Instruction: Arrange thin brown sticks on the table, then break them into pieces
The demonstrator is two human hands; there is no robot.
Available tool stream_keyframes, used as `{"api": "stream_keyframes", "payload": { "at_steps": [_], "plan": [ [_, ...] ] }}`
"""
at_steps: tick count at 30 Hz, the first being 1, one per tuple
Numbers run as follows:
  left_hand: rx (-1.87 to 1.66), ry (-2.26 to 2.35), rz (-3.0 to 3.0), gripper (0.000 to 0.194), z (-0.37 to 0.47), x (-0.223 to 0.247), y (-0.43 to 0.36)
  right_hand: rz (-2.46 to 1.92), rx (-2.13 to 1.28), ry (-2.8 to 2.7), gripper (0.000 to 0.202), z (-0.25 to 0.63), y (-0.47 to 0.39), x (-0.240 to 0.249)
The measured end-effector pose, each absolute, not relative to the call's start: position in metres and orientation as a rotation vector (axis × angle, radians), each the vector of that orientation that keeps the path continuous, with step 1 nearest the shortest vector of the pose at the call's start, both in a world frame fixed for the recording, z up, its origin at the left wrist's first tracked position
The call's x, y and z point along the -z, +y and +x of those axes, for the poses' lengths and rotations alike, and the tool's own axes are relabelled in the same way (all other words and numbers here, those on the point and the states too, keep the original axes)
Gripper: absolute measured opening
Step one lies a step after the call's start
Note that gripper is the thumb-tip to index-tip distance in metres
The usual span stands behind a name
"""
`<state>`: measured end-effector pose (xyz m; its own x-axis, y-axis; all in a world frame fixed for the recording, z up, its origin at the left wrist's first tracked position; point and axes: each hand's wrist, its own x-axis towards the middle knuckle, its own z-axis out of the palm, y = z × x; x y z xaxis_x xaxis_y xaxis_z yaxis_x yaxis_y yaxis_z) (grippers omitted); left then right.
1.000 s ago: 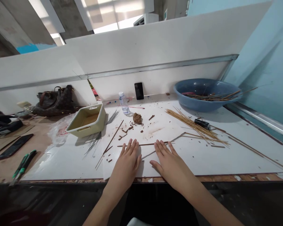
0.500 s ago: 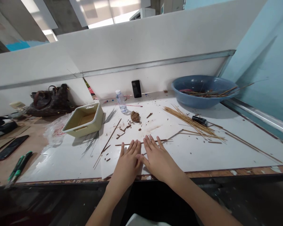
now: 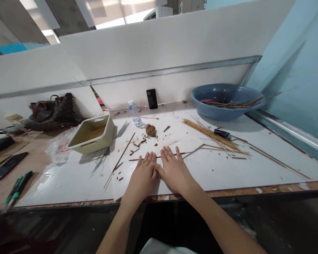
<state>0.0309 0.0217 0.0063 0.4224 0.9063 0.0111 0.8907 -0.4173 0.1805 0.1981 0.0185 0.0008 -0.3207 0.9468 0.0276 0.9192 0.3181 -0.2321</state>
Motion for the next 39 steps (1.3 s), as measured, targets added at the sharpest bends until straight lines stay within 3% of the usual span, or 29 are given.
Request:
{"api": "stream_keyframes", "payload": {
  "at_steps": [7,39],
  "plan": [
    [-0.225,1.551,2.583,0.063,0.021,0.008,0.001,-1.654,-0.155,-2.391,0.081,0.196,-0.009,0.013],
    [-0.195,1.669,2.551,0.056,0.025,-0.003,0.016,-1.733,-0.189,-2.328,0.077,0.197,0.015,0.017]
  ]
}}
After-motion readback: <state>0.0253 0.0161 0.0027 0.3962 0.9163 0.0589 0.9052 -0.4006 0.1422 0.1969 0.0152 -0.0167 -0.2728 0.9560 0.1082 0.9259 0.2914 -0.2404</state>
